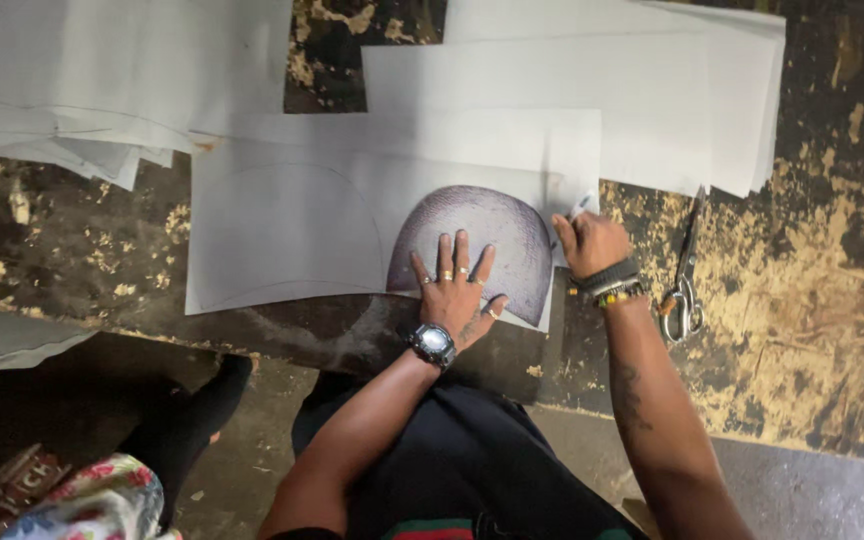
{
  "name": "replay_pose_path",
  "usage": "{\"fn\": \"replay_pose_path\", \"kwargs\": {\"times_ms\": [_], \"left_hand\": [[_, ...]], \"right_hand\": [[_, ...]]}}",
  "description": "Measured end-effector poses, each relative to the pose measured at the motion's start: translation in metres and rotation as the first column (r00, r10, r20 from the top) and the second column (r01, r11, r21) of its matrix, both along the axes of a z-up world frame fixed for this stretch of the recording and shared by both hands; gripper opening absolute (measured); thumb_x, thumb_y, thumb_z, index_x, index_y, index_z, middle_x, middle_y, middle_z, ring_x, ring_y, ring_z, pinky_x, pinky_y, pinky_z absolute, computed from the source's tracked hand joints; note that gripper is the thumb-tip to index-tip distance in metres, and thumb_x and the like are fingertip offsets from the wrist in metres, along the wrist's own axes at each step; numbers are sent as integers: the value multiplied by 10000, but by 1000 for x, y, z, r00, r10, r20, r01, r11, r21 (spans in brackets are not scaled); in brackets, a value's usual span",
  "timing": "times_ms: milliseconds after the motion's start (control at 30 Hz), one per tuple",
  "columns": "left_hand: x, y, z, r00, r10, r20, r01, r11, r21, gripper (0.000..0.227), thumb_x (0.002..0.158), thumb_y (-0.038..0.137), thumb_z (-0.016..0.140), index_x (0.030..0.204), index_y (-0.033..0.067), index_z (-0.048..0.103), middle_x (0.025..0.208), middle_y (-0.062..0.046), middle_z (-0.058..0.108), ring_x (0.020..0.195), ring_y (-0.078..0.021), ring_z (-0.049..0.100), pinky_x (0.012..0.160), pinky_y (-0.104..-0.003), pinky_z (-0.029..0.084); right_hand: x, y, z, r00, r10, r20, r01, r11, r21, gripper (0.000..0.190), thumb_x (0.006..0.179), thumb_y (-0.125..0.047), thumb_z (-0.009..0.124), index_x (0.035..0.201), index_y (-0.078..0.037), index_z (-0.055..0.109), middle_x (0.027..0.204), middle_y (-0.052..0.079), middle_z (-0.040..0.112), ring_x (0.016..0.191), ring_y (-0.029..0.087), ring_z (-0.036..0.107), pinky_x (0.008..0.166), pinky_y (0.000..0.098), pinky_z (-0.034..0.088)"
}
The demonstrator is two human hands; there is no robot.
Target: The person uses a dark semi-circular template and a pen to trace outlines onto white paper sheets on a workbench. They repeatedly position the template, trace the curve, and move the traced sheet aside to a growing pile.
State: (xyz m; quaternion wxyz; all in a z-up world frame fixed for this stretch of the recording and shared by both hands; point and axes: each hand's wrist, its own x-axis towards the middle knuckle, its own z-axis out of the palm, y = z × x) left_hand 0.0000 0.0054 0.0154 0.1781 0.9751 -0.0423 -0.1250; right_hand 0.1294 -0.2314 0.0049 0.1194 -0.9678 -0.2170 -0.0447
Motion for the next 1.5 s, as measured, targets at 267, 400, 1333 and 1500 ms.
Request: {"fn": "replay_pose_path", "kwargs": {"times_ms": [267, 400, 1333, 1500], "left_hand": [[2, -1, -5, 999, -32, -22, 33, 999, 42, 793, 941, 662, 423, 1597, 259, 236, 1668, -206, 131, 1531, -416, 84, 1083, -824, 85], [2, -1, -7, 999, -37, -40, 38, 999, 36, 788, 944, 655, 403, 1602, 261, 225, 1667, -212, 123, 1526, -423, 74, 1076, -824, 74], [14, -24, -48, 954, 115, -278, -47, 970, 240, 543, 1029, 471, 467, 1438, 115, 463, 1531, -256, 296, 1377, -423, 337, 1029, -712, 361], [15, 8, 1, 986, -157, -57, 166, 960, 226, 718, 916, 482, 573, 1565, 306, 321, 1616, -196, 223, 1452, -421, 284, 987, -779, 403]], "right_hand": [[41, 53, 2, 996, -16, -88, 7, 995, -97, 481, 1086, -414, 592, 772, -60, 682, 811, 128, 711, 489, 223, 593, 437, 377, 501], [36, 98, 1, 957, 176, 231, -170, 984, -47, 338, 1082, -401, 571, 948, -125, 713, 947, 108, 721, 755, 238, 676, 646, 390, 566], [-78, 138, 33, 847, 348, -402, 136, 589, 797, 132, 948, -77, 705, 1070, -31, 728, 956, 103, 738, 836, 159, 690, 745, 303, 579], [-83, 55, 17, 902, 188, -388, 343, 234, 910, 79, 918, -13, 724, 993, -23, 703, 825, 104, 740, 647, 143, 677, 545, 281, 534]]}}
